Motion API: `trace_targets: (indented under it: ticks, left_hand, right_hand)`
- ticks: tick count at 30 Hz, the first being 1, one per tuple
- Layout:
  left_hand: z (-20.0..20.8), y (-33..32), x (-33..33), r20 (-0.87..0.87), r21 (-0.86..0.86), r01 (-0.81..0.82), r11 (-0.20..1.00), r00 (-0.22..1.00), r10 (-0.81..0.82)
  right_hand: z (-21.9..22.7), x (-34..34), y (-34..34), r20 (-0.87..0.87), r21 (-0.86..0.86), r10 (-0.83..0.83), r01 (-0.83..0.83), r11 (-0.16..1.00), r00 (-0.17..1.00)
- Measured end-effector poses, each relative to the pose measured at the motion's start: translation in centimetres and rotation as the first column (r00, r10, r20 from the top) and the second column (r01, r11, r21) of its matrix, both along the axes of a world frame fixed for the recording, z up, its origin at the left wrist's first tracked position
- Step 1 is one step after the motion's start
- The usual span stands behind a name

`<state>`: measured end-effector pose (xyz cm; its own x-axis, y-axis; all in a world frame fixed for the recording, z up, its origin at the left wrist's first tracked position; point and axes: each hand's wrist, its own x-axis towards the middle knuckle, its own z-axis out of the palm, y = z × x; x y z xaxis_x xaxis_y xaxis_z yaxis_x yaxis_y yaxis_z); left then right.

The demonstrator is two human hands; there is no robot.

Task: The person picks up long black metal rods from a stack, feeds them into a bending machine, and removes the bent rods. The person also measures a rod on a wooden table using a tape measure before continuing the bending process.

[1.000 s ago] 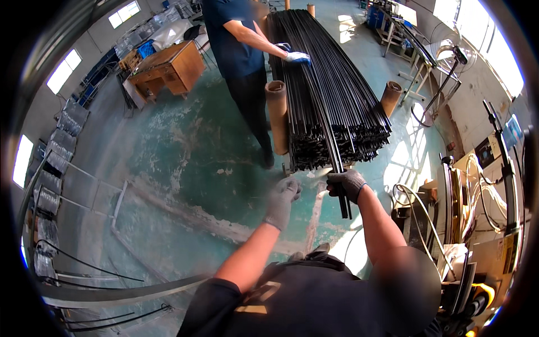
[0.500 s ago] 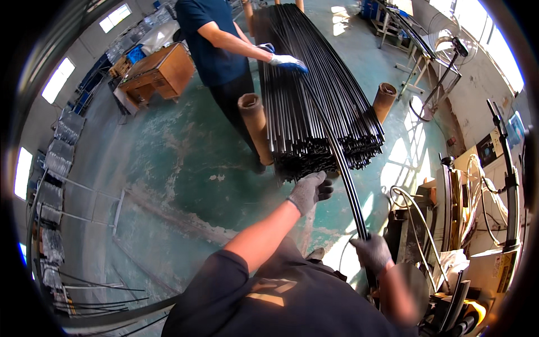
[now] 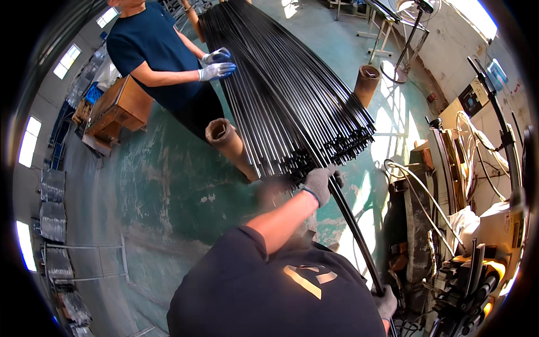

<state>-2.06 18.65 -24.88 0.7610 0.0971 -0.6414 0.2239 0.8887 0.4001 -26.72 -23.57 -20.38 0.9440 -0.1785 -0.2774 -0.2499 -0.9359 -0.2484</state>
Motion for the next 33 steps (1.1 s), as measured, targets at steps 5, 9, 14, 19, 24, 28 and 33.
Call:
trace_targets:
  ticks: [5,9,14,19,24,28,33]
  left_hand:
    - [0.1,-3.0,-2.2,0.307,0.642,0.303,0.704,0.740,-0.598]
    - [2.2,-3.1,-0.8,0.216,0.026,0.340,0.940,0.916,-0.337]
    - [11.0,-0.5,6.2,0.398,-0.246,0.251,0.936,0.907,-0.139]
    - [12.2,-11.9,5.4,0.432,-0.045,0.455,0.889,0.812,-0.393]
    - [11.0,-25.9,2.3,0.422,0.004,0.563,0.826,0.748,-0.512]
    - [13.1,-32.3,3.5,0.546,0.088,0.685,0.723,0.574,-0.611]
    - [19.1,-34.8,10.6,0.691,0.129,0.726,0.676,0.424,-0.586]
  right_hand:
    - [-3.6,-1.3,4.1,0.226,-0.131,-0.063,0.094,0.987,0.972]
    - [-3.7,-3.1,-1.4,0.232,-0.112,-0.062,0.090,0.990,0.971]
    - [-3.4,-13.3,-12.7,0.302,-0.189,-0.423,0.489,0.852,0.854]
    - [-10.6,-19.3,-19.7,0.329,0.679,-0.903,0.734,0.024,-0.275]
    - [-3.9,-7.4,-14.2,-0.601,0.619,-0.771,-0.488,-0.615,0.211]
    - [-5.7,-6.3,-20.5,-0.595,0.697,-0.803,-0.497,-0.517,0.001]
    - [-4.2,-9.6,-27.7,-0.466,0.790,-0.884,-0.467,-0.397,-0.037]
